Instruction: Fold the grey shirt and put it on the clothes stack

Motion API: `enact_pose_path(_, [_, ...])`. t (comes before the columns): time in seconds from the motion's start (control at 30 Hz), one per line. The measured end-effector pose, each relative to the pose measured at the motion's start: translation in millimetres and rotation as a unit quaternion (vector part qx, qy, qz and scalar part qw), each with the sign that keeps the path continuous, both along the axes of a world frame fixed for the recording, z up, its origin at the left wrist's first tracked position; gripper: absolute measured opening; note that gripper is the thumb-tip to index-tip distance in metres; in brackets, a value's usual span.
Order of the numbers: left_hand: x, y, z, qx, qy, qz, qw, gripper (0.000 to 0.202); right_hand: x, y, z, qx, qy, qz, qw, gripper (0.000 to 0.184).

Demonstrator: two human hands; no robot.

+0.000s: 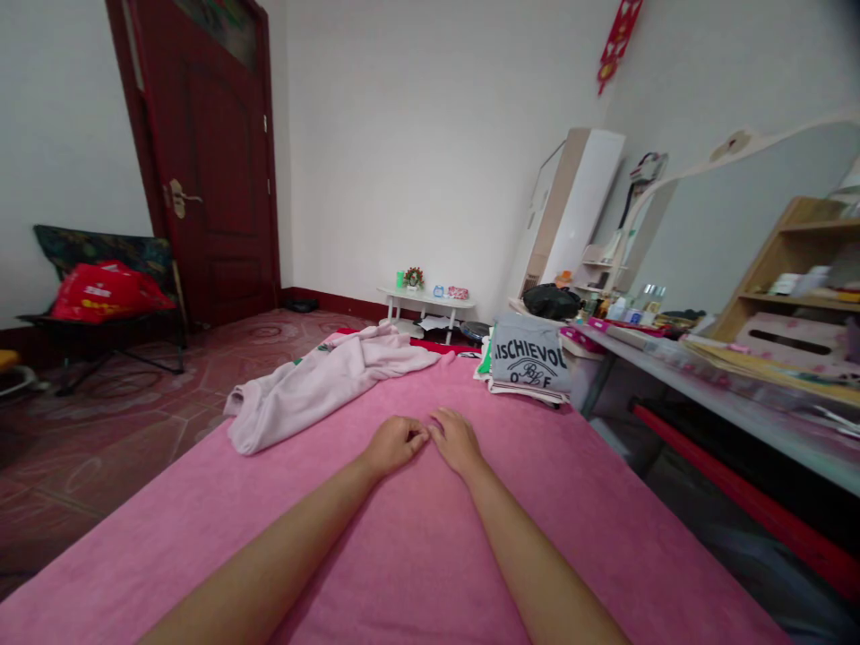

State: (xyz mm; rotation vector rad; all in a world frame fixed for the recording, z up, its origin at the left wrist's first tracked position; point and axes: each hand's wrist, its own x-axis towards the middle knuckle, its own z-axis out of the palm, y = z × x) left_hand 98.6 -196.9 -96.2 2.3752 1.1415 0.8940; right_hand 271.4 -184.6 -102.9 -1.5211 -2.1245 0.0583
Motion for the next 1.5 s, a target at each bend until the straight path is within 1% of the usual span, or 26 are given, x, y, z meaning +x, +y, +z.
enact_pose_path(0.13, [-3, 7, -3.9, -0.013, -0.023, -0.006, 1.0, 0.03, 2, 10, -8.5, 0.03, 0.032, 0.015, 0.999, 0.032])
enact_pose_path(0.23, [-6, 7, -5.7, -0.009, -0.014, 0.019, 1.0, 0.03, 5, 16, -13.4, 0.027, 0.051, 0.028, 0.998, 0.032])
enact_pose_path(0.4, [-10, 6, -4.8, -0.001, 0.0, 0.108, 0.994, 0.027, 12, 20, -18.1, 0.009, 0.1, 0.061, 0.993, 0.033])
enact_pose_path(0.47, [-21, 10, 0.5, 0.013, -0.006, 0.157, 0.988, 0.029, 16, 21, -18.5, 0.004, 0.141, 0.072, 0.987, 0.033])
enact_pose_path(0.5, [-31, 12, 4.4, 0.035, -0.004, 0.19, 0.981, 0.031, 18, 21, -18.3, 0.0, 0.163, 0.074, 0.984, 0.032])
enact_pose_path(0.57, [-58, 18, 13.0, 0.103, 0.019, 0.279, 0.955, 0.04, 21, 21, -17.3, -0.014, 0.201, 0.073, 0.977, 0.031])
enact_pose_path(0.6, [-75, 21, 16.8, 0.136, 0.038, 0.333, 0.932, 0.044, 22, 22, -16.8, -0.021, 0.217, 0.071, 0.973, 0.03])
enact_pose_path(0.63, [-93, 24, 19.7, 0.158, 0.056, 0.392, 0.905, 0.047, 23, 22, -16.4, -0.027, 0.23, 0.07, 0.97, 0.03])
enact_pose_path(0.67, [-110, 26, 21.5, 0.161, 0.069, 0.453, 0.874, 0.049, 23, 22, -16.2, -0.03, 0.241, 0.068, 0.968, 0.03])
enact_pose_path(0.73, [-139, 32, 21.7, 0.121, 0.081, 0.553, 0.821, 0.05, 23, 23, -16.1, -0.032, 0.252, 0.067, 0.965, 0.029])
enact_pose_path(0.77, [-148, 35, 20.1, 0.096, 0.087, 0.583, 0.802, 0.051, 23, 23, -16.2, -0.032, 0.253, 0.067, 0.965, 0.029])
enact_pose_path(0.8, [-154, 38, 17.9, 0.076, 0.095, 0.6, 0.791, 0.051, 22, 23, -16.3, -0.032, 0.252, 0.067, 0.965, 0.028])
enact_pose_path(0.83, [-157, 40, 15.4, 0.064, 0.104, 0.604, 0.787, 0.05, 22, 23, -16.4, -0.031, 0.25, 0.068, 0.965, 0.028])
enact_pose_path(0.97, [-154, 43, 9.1, 0.058, 0.119, 0.592, 0.795, 0.046, 22, 22, -16.7, -0.03, 0.247, 0.071, 0.966, 0.027])
enact_pose_path(1.03, [-153, 41, 10.2, 0.055, 0.121, 0.582, 0.802, 0.043, 23, 21, -16.4, -0.032, 0.245, 0.073, 0.966, 0.027])
enact_pose_path(1.13, [-152, 38, 14.9, 0.052, 0.129, 0.552, 0.822, 0.043, 23, 19, -15.3, -0.033, 0.244, 0.076, 0.966, 0.026])
enact_pose_path(1.23, [-152, 35, 20.8, 0.025, 0.148, 0.51, 0.847, 0.057, 23, 18, -13.9, -0.033, 0.251, 0.08, 0.964, 0.025])
enact_pose_path(1.3, [-151, 33, 25.7, -0.015, 0.131, 0.477, 0.869, 0.061, 23, 17, -13.2, -0.032, 0.258, 0.08, 0.962, 0.024])
enact_pose_path(1.4, [-148, 30, 37.3, -0.059, 0.065, 0.424, 0.902, 0.046, 23, 17, -12.3, -0.031, 0.262, 0.083, 0.961, 0.022])
enact_pose_path(1.47, [-143, 25, 49.7, -0.08, 0.032, 0.386, 0.919, 0.039, 22, 17, -10.8, -0.034, 0.27, 0.08, 0.959, 0.023])
enact_pose_path(1.5, [-139, 22, 57.2, -0.091, 0.023, 0.366, 0.926, 0.039, 21, 16, -9.5, -0.035, 0.282, 0.074, 0.956, 0.024])
